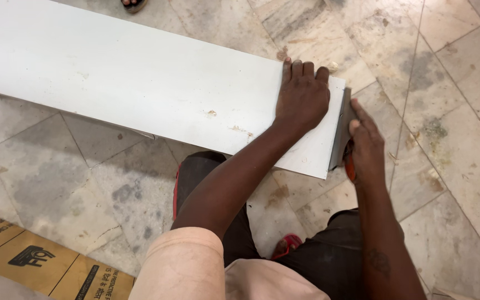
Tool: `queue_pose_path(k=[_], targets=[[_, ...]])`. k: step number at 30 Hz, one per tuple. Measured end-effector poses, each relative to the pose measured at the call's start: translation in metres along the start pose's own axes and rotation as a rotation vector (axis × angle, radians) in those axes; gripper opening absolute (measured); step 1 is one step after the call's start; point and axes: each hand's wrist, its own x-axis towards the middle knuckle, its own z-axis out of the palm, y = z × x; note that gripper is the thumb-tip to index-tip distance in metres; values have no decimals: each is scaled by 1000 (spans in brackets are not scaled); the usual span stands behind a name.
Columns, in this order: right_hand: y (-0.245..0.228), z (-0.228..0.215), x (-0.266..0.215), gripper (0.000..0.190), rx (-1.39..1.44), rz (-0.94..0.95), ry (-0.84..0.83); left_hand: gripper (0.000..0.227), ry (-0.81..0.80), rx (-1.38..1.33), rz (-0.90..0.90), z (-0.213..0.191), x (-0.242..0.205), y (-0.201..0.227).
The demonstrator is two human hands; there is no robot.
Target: The person uses a hand plane to smooth the edges of a white wooden board. They hold the board with one hand and push the plane along the edge with the other, repeating the motion to refine the surface.
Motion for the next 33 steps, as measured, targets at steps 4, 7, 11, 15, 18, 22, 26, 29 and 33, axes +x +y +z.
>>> queue_pose_path(k=[4,7,11,15,18,22,26,29,33], targets=[[4,-2,-77,54,-345,-70,22,33,-22,-44,-11,-1,0,0],[9,2,-106,57,-137,30,53,34,31,-66,-10,2,0,-1],[9,-1,-65,56,-258,-46,40,32,-1,26,10,2,-1,1],[3,-2,15,54,-95,-112,6,34,15,3,7,-3,-2,1],[1,0,41,57,15,51,43,32,19,-17,1,-4,-1,0],[3,-4,-2,58,-39,-75,-19,30,-4,-8,-4,-5,-2,3],[18,-9,-75,59,-341,-67,45,30,49,-27,12,-5,-1,0],[30,-11,-75,56,-243,-27,63,30,0,-9,12,-1,-6,1],[21,-11,27,50,-21,-78,59,30,-13,12,11,-8,-1,4]])
